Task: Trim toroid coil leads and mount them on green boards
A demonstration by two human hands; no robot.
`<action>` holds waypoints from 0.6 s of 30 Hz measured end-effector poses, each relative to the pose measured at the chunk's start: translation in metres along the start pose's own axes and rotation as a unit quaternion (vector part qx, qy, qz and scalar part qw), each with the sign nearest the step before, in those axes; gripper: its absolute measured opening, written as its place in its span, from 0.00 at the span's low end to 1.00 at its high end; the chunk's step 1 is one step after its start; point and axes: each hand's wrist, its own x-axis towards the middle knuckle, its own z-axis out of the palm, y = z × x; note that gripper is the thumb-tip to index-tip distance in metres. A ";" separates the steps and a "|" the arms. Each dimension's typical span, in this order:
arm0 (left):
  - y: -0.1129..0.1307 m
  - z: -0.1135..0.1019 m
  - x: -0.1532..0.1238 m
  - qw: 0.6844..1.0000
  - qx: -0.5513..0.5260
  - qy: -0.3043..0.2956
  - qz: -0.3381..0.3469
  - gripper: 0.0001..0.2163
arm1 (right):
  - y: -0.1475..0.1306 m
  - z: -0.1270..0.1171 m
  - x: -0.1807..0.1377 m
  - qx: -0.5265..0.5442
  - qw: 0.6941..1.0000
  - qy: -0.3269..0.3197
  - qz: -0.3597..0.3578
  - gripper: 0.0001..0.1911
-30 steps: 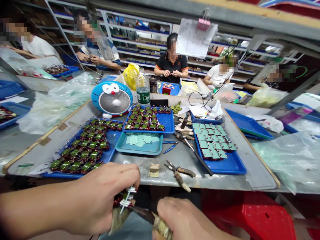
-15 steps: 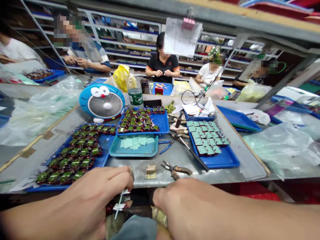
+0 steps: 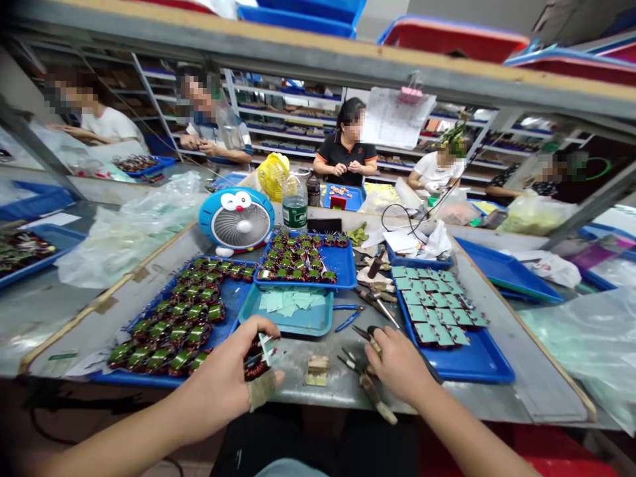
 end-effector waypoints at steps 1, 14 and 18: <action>-0.002 0.001 0.001 0.999 -0.028 0.004 -0.015 0.18 | 0.007 0.015 0.004 -0.011 1.000 0.022 0.003 0.14; -0.020 0.029 0.018 0.779 -0.615 0.019 -0.120 0.23 | 0.016 0.138 -0.059 -0.070 0.977 0.194 -0.059 0.22; -0.023 0.032 0.017 0.693 -0.717 -0.003 -0.077 0.20 | 0.018 0.146 -0.054 -0.056 0.975 0.209 -0.047 0.25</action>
